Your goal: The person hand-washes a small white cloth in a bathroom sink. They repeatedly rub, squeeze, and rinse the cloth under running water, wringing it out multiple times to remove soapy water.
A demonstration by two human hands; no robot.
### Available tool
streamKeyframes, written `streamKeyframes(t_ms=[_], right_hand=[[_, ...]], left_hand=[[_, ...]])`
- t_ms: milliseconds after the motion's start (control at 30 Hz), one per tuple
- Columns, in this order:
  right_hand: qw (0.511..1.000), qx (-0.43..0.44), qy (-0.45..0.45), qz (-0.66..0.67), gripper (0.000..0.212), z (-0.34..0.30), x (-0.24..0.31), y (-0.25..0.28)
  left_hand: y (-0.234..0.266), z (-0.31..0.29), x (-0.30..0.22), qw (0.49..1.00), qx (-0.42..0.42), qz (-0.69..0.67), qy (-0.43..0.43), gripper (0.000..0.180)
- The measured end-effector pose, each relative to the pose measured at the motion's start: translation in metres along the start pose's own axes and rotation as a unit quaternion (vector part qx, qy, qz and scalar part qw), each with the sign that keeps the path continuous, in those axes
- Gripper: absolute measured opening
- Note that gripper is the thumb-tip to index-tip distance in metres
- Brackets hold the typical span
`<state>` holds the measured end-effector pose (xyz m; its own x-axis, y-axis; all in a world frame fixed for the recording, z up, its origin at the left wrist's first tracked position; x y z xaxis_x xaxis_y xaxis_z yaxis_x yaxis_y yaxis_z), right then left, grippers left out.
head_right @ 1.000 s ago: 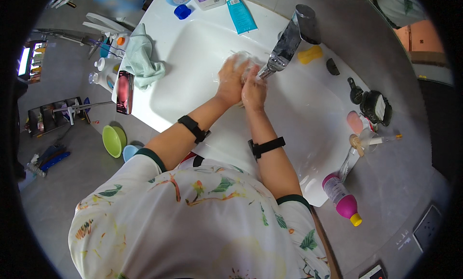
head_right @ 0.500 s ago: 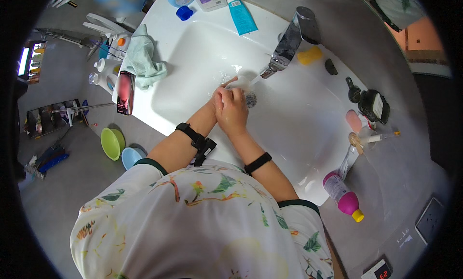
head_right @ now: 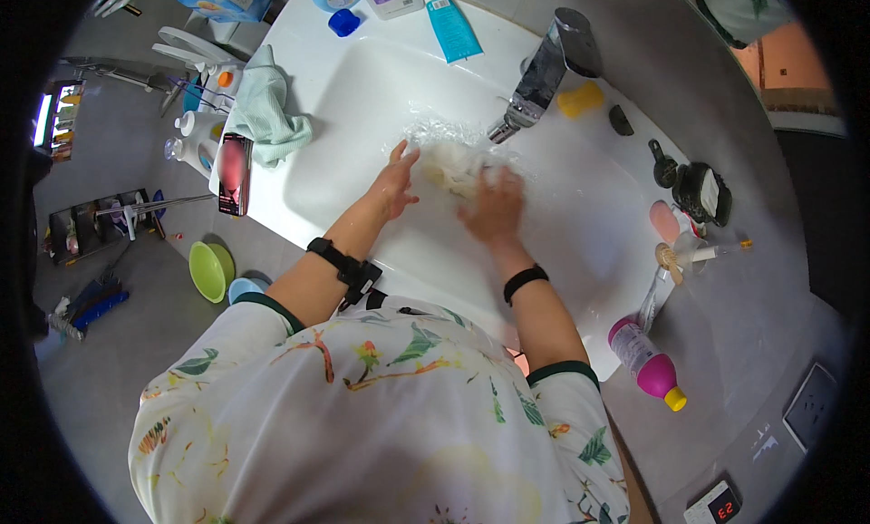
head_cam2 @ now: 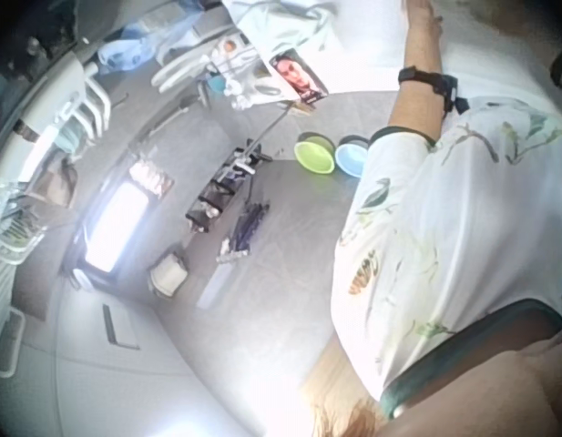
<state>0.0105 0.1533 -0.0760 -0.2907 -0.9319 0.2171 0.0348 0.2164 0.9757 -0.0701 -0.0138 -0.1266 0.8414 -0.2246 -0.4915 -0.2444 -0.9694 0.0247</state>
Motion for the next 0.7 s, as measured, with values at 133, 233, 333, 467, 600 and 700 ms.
streamKeyframes(t_ms=[133, 233, 333, 467, 600, 700], right_hand=[[0.991, 0.079, 0.065, 0.081, 0.048, -0.002, 0.005, -0.055], [0.953, -0.093, -0.139, 0.252, 0.04, 0.028, -0.033, -0.053], [0.875, -0.06, -0.116, 0.465, 0.031, 0.036, 0.039, 0.002], [0.94, -0.102, -0.048, 0.321, 0.023, 0.018, 0.073, 0.061], [0.927, 0.009, -0.301, 0.226, 0.025, 0.061, -0.002, 0.028], [0.842, 0.024, -0.387, 0.376, 0.031, 0.061, -0.038, -0.003]], left_hand=[[-0.037, 0.002, -0.018, 0.99, 0.029, 0.121, -0.061, 0.062], [-0.071, 0.0, -0.004, 0.992, 0.12, 0.018, 0.031, 0.059], [-0.103, 0.017, 0.009, 0.906, 0.328, -0.237, 0.129, 0.051], [-0.117, 0.013, 0.002, 0.787, 0.503, -0.317, 0.166, 0.039], [-0.114, -0.009, 0.014, 0.969, 0.213, -0.108, 0.062, 0.031], [-0.098, -0.013, -0.005, 0.992, 0.123, -0.028, -0.004, 0.036]])
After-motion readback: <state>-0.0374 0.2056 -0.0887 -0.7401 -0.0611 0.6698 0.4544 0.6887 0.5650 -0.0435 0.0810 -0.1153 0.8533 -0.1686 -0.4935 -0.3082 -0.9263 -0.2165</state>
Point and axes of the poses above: each hand's wrist, its own z-axis towards the middle knuckle, its own y-axis out of the back of the hand, x = y × z, the point moved 10 cm from there along z, towards the middle knuckle, and after that the axes turned 4 degrees about -x, right-handed, at the moved point
